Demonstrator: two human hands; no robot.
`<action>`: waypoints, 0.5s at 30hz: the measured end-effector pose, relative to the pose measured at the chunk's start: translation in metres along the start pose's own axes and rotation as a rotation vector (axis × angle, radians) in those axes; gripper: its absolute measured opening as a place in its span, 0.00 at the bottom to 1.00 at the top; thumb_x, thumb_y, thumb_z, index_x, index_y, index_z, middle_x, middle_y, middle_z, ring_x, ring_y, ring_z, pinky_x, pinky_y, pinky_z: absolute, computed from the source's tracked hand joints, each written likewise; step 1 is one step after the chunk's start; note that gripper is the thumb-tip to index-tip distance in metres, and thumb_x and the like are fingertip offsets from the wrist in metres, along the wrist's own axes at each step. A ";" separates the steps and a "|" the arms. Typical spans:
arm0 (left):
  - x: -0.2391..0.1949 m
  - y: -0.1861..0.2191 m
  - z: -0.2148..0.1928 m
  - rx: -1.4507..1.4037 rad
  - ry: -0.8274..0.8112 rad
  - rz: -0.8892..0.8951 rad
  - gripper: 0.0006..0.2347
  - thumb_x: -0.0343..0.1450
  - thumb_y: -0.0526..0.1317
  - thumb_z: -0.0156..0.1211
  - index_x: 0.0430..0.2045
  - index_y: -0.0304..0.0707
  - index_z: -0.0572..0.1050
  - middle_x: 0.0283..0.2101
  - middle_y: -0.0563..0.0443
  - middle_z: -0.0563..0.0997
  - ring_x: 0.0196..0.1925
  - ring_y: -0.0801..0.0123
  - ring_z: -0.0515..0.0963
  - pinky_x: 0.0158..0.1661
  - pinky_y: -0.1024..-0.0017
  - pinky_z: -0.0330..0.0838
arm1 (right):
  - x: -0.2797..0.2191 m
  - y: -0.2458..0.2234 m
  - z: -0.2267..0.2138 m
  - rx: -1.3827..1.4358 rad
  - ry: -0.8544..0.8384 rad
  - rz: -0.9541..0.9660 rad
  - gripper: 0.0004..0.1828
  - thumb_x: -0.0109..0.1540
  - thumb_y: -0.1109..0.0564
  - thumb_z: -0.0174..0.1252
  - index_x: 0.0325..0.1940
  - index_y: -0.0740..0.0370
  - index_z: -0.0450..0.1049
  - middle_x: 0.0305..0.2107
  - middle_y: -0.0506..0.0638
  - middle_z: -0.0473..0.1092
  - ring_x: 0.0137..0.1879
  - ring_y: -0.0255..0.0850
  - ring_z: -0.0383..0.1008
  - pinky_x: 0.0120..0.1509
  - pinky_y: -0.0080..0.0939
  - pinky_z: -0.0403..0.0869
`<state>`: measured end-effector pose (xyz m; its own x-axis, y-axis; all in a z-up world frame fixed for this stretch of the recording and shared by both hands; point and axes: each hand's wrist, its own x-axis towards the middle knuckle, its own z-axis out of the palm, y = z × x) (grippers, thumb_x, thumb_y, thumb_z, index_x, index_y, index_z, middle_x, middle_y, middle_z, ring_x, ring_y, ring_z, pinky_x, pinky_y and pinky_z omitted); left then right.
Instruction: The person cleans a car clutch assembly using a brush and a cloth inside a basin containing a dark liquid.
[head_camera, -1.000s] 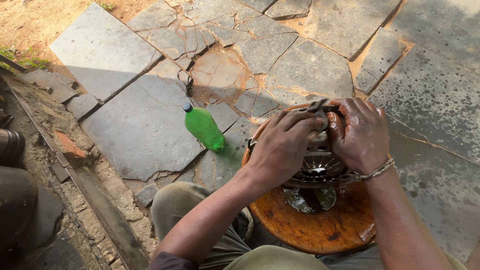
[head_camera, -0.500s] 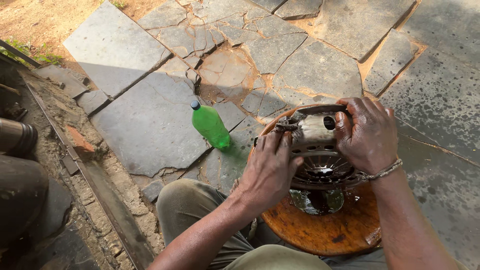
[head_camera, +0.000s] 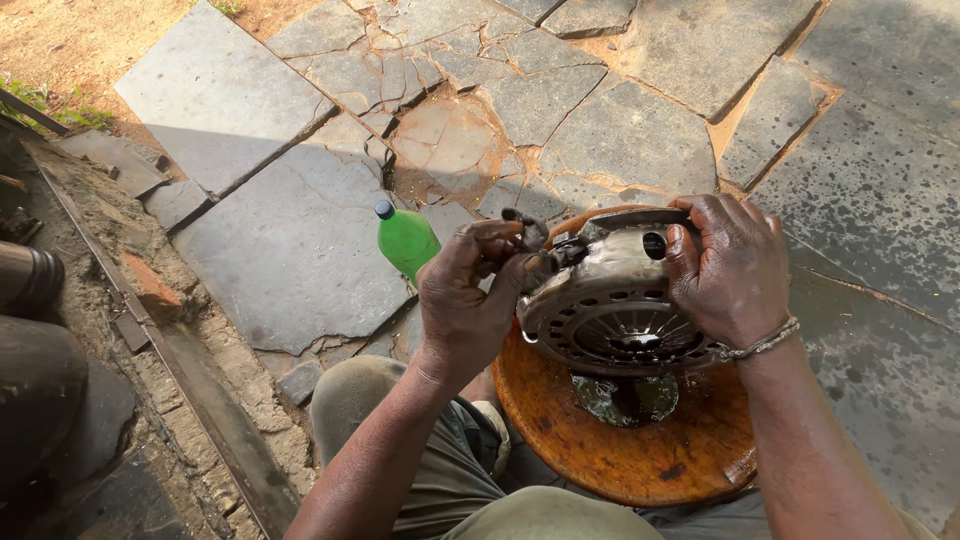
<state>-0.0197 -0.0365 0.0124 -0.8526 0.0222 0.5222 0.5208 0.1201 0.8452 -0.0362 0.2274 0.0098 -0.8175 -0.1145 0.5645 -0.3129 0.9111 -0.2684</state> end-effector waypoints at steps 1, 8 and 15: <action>0.000 0.000 0.002 0.044 -0.021 0.041 0.08 0.73 0.28 0.61 0.45 0.30 0.76 0.40 0.45 0.83 0.42 0.68 0.86 0.42 0.75 0.82 | 0.002 0.000 0.000 0.001 0.002 -0.004 0.09 0.68 0.53 0.57 0.51 0.56 0.76 0.37 0.53 0.72 0.46 0.51 0.71 0.54 0.54 0.67; -0.023 -0.022 0.042 0.455 -0.214 0.252 0.07 0.75 0.30 0.59 0.45 0.27 0.76 0.45 0.40 0.79 0.46 0.57 0.79 0.45 0.65 0.77 | 0.001 0.001 0.001 -0.006 -0.003 -0.017 0.10 0.67 0.53 0.57 0.52 0.56 0.76 0.38 0.53 0.72 0.48 0.51 0.72 0.54 0.54 0.66; -0.050 -0.053 0.013 0.451 -0.056 0.017 0.06 0.71 0.27 0.56 0.39 0.27 0.77 0.41 0.39 0.78 0.43 0.55 0.81 0.42 0.64 0.78 | 0.002 0.007 0.008 -0.046 -0.004 -0.033 0.11 0.69 0.53 0.56 0.54 0.57 0.76 0.40 0.53 0.72 0.48 0.50 0.72 0.55 0.54 0.67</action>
<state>-0.0048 -0.0308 -0.0598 -0.8518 0.0804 0.5177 0.4739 0.5397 0.6958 -0.0436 0.2302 0.0030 -0.8091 -0.1462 0.5692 -0.3173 0.9240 -0.2137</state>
